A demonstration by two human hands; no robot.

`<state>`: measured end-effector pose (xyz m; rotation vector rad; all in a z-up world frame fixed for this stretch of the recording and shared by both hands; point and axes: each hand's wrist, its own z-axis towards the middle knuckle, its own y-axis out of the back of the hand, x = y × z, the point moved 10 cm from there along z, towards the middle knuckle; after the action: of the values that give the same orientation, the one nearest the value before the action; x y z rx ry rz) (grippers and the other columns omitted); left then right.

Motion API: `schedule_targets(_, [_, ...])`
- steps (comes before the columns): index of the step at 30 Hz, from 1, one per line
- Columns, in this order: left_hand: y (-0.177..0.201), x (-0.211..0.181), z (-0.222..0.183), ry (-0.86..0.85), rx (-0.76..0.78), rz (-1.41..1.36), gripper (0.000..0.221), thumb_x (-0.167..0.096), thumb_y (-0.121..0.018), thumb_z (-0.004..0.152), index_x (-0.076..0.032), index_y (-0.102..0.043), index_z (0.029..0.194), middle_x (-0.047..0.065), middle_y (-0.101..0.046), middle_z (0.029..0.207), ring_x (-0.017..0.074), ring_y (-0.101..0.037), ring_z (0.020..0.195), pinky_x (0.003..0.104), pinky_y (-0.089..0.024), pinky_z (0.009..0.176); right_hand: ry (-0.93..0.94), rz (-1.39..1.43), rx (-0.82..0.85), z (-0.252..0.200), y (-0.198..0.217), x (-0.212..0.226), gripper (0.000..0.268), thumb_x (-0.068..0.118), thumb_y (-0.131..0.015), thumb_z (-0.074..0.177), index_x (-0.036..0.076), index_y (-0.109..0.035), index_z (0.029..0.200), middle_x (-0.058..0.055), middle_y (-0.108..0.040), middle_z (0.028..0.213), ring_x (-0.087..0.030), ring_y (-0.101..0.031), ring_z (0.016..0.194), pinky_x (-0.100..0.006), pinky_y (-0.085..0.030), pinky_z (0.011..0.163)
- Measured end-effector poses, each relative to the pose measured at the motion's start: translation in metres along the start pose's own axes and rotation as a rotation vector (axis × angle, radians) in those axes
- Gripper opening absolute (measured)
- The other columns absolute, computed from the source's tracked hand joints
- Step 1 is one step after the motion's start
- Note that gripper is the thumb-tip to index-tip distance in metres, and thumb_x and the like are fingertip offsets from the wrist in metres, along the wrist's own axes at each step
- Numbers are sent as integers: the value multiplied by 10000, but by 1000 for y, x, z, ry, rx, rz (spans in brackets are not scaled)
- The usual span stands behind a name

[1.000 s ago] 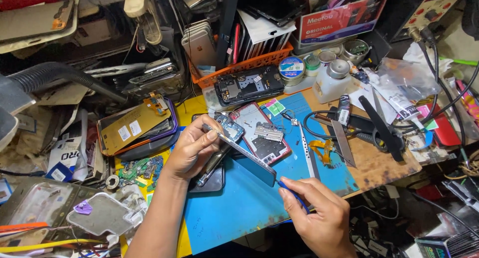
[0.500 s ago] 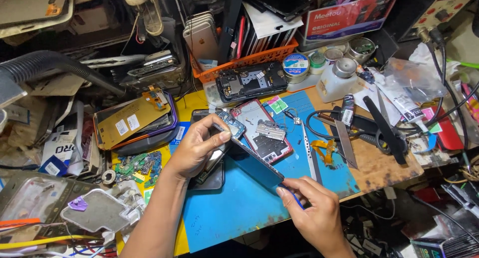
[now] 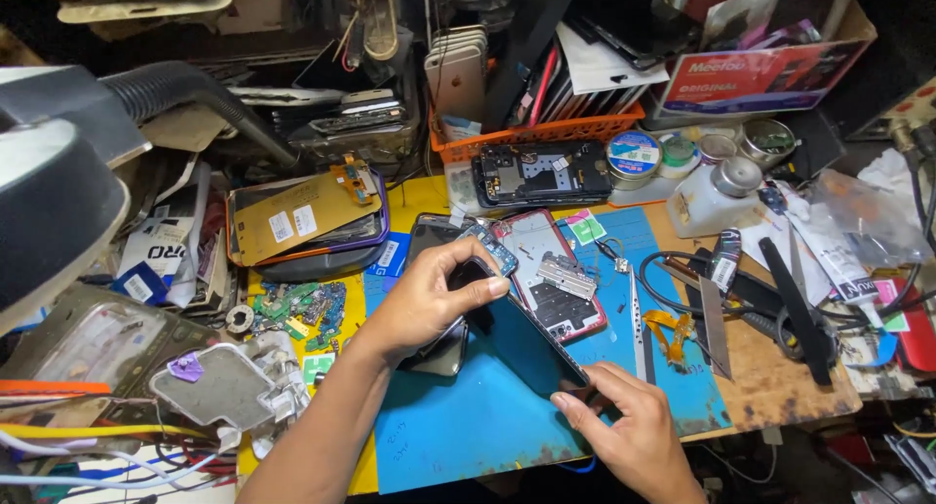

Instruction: Reassembling the internal components of a smartphone, specifically connecting ribbon cables and seating the motherboard into the chassis.

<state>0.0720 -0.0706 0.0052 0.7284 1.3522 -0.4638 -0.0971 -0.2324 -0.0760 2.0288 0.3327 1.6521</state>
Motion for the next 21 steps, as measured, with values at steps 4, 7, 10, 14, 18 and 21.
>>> schedule_targets(4, [5, 5, 1, 28, -23, 24, 279, -419, -696, 902, -147, -663, 948, -5, -672, 952, 137, -616, 930, 318, -454, 873, -106, -25, 110, 2, -14, -31, 345, 306, -792, 869, 152, -743, 1175, -26, -644, 994, -177, -536, 792, -493, -531, 726])
schedule_targets(7, [4, 6, 1, 20, -23, -8, 241, -380, -715, 899, -148, -676, 955, 3, -702, 983, 143, -650, 965, 317, -480, 880, -155, -26, 72, 2, -10, -36, 287, 285, -796, 873, 108, -785, 1099, -39, -665, 952, -173, -537, 724, -499, -348, 762])
schedule_targets(10, [4, 7, 1, 67, -23, 30, 275, -427, -694, 892, -158, -658, 936, 1, -707, 975, 146, -659, 969, 323, -484, 859, -96, -41, 67, 4, -12, -35, 174, 291, -780, 898, 118, -776, 915, -50, -650, 859, -189, -539, 746, -513, -320, 783])
schedule_targets(14, [4, 8, 0, 50, -18, 17, 268, -420, -693, 894, -162, -663, 960, 1, -723, 1025, 153, -670, 1015, 325, -494, 887, -71, -36, 55, 4, -14, -40, 186, 295, -779, 906, 114, -744, 877, -65, -625, 849, -222, -545, 750, -594, -285, 864])
schedule_targets(18, [4, 8, 1, 35, -18, 43, 289, -444, -681, 890, -165, -669, 965, 2, -734, 1048, 156, -682, 1025, 328, -503, 896, -84, -19, 38, 3, -14, -40, 214, 269, -792, 906, 70, -714, 899, -78, -549, 834, -224, -470, 744, -531, -211, 856])
schedule_targets(21, [5, 8, 2, 20, -17, 67, 262, -433, -682, 896, -177, -679, 955, -13, -736, 1020, 143, -680, 982, 320, -501, 871, -90, -13, 20, 3, -12, -36, 248, 261, -803, 898, 60, -680, 824, -72, -520, 804, -207, -469, 729, -498, -283, 776])
